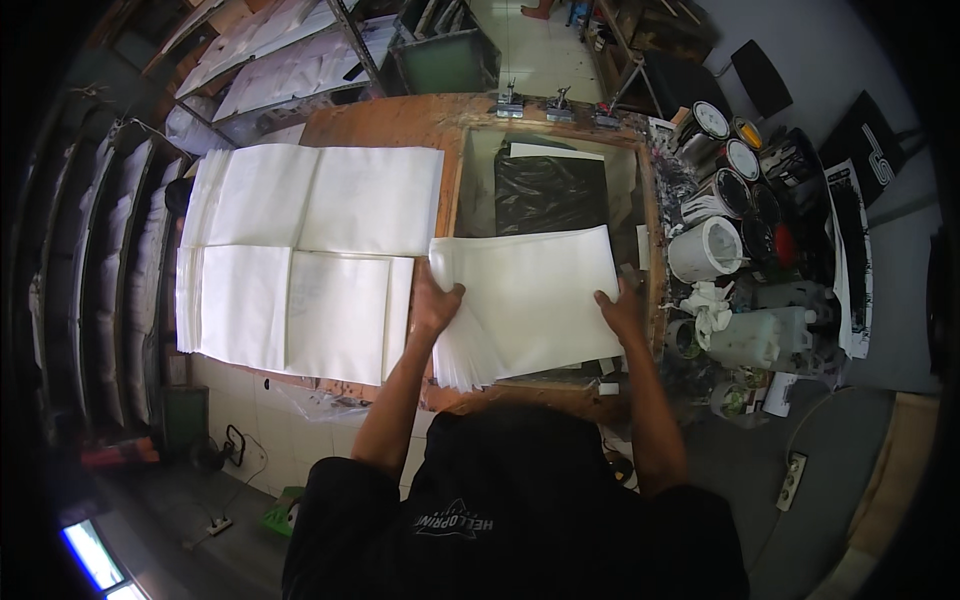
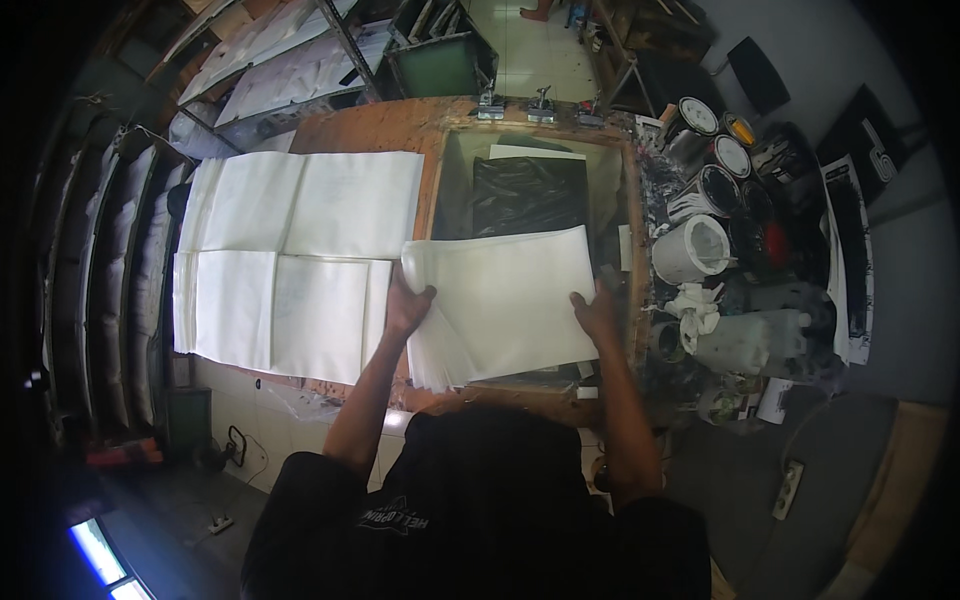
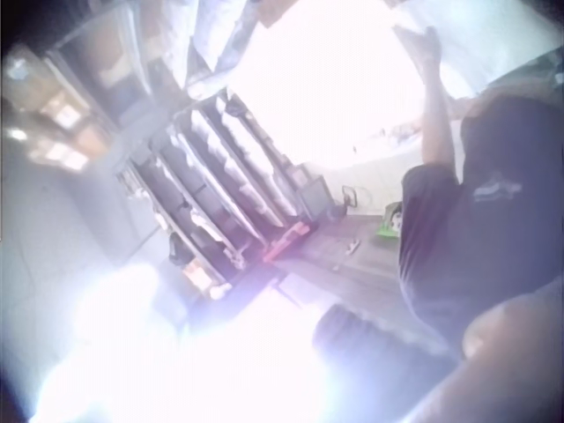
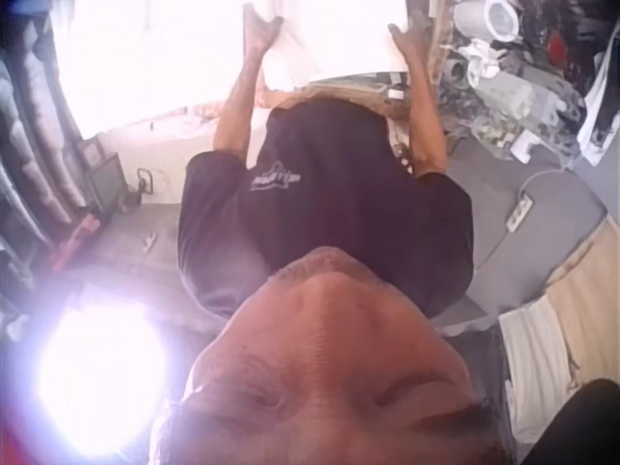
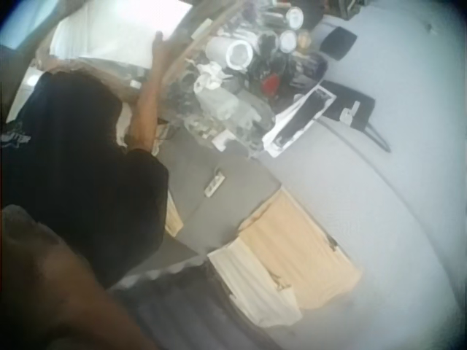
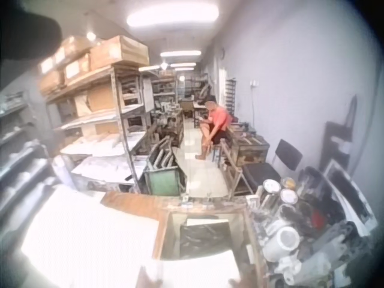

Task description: The person repeatedly picks up stacks of white fabric, folds them, and places them on a table. They also move to a shelf to retrieve more fabric and return to the table to continue folding.

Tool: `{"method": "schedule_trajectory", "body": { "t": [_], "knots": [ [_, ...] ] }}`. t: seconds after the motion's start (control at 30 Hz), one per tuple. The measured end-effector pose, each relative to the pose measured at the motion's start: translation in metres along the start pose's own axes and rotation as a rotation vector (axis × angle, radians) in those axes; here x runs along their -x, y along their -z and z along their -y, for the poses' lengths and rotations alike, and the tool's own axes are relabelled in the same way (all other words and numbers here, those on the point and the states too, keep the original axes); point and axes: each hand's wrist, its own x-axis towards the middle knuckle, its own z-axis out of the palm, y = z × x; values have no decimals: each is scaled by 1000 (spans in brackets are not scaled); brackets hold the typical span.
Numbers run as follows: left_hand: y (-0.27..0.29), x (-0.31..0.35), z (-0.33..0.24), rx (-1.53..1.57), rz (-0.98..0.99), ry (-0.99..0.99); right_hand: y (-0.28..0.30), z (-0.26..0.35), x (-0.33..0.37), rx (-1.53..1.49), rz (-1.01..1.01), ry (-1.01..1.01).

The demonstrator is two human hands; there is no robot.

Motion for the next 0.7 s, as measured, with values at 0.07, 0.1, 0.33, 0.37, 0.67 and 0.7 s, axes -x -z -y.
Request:
{"method": "schedule_trajectory", "body": {
  "t": [0.07, 0.1, 0.33, 0.37, 0.67, 0.7],
  "knots": [
    [0, 18, -24, 48, -37, -113, -1, -2, 4, 46, -16, 26],
    [6, 31, -40, 65, -63, -182, 7, 18, 5, 17, 27, 38],
    [15, 103, -65, 224, -293, -401, 117, 162, 13, -189, -249, 444],
    [17, 108, -75, 489, -275, -286, 135, 193, 17, -98, -304, 538],
    [17, 112, -91, 1277, 34, -144, 214, 341, 32, 208, -460, 1122],
    [14, 112, -88, 1219, 21, -135, 217, 356, 35, 203, -453, 1138]
  ]
}}
